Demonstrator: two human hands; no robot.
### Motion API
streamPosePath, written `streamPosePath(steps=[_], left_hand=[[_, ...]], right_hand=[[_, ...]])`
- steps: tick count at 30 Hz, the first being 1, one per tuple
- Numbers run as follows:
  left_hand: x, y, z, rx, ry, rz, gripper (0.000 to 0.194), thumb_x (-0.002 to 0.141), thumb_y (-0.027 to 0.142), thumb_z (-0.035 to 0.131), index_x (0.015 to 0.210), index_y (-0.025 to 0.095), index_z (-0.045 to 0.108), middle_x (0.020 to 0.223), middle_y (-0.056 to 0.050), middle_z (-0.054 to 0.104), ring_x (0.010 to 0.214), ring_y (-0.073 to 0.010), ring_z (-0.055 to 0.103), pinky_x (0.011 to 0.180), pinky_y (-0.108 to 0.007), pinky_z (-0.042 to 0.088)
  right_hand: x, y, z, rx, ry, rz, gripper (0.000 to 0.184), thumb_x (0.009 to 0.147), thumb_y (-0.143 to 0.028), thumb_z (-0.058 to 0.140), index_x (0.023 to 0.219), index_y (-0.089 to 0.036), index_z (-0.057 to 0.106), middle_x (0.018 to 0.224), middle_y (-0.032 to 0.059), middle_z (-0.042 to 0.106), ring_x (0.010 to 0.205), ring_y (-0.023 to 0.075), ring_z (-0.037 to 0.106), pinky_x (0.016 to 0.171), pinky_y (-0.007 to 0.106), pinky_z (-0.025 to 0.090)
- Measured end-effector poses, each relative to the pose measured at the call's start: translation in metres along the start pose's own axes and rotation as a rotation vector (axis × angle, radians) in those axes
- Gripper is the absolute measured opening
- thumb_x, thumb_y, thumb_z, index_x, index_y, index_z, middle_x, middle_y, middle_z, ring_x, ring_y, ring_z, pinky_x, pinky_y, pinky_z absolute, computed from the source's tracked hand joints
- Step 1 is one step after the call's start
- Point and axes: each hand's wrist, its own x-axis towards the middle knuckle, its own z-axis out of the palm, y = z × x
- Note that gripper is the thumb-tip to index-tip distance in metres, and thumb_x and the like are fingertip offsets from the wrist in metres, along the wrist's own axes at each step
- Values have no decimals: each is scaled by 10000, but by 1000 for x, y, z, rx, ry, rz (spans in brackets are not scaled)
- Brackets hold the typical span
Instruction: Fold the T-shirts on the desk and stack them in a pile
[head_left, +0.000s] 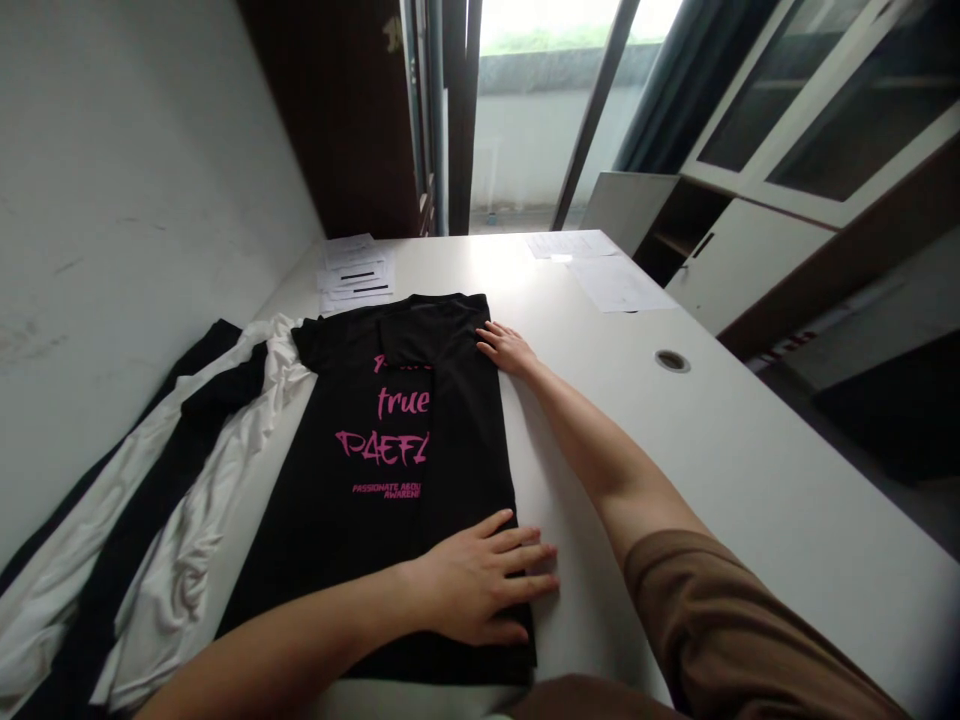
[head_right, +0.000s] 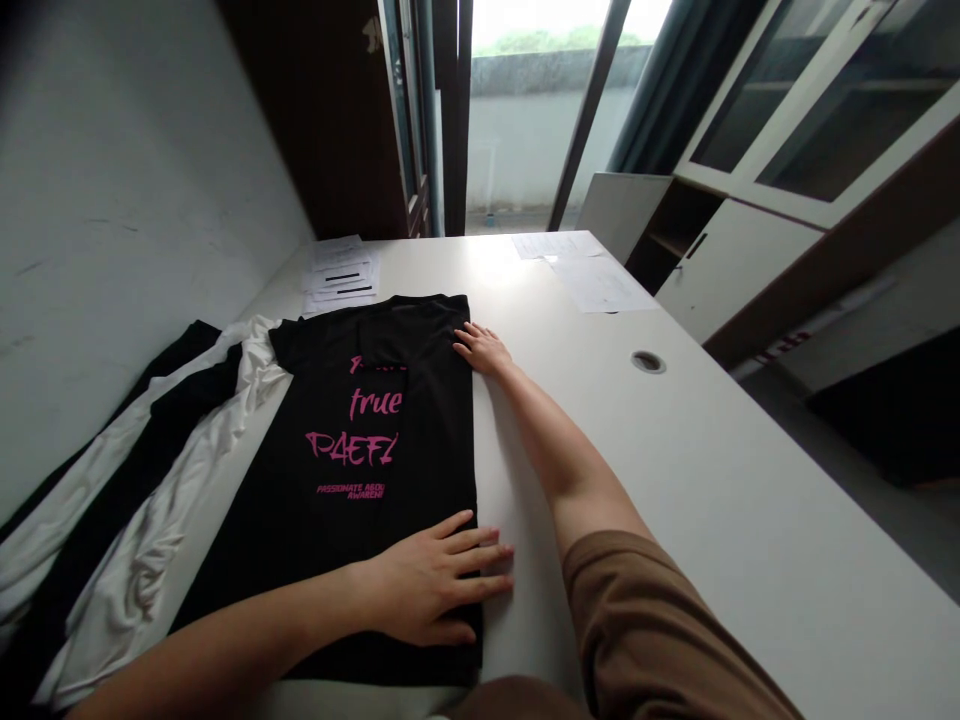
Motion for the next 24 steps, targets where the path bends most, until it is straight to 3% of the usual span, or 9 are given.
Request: streamPosePath(steps=[8, 16, 24], left_hand=[[2, 1, 9, 87, 69, -78, 645, 1000, 559, 511, 1555, 242, 420, 1690, -112, 243, 1567, -316, 192, 1262, -535, 180], [-4, -13, 17, 201, 207, -319, 633, 1011, 501, 517, 1579, 260, 378, 1700, -107, 214, 1576, -288, 159, 1263, -556, 148], [-17, 7, 27, 265, 185, -402, 651, 1011, 532, 492, 1588, 258, 366, 1683, -111, 267, 1561, -292, 213, 1253, -565, 163]], right_hand=[[-71, -26, -7, -2, -15, -95, 605, 1039, -596, 392, 1559, -294, 452, 1662, 33, 291, 1546, 262, 254, 1267, 477, 232], [-143, -65, -12, 25, 6, -147, 585, 1031, -579, 432, 1549, -310, 467, 1653, 25, 310, 1543, 264, 261, 1270, 481, 230], [-209, -100, -16, 68, 3, -196, 555, 1025, -541, 469, 1536, -325, 482, 1643, 15, 330, 1536, 262, 281, 1271, 486, 224]])
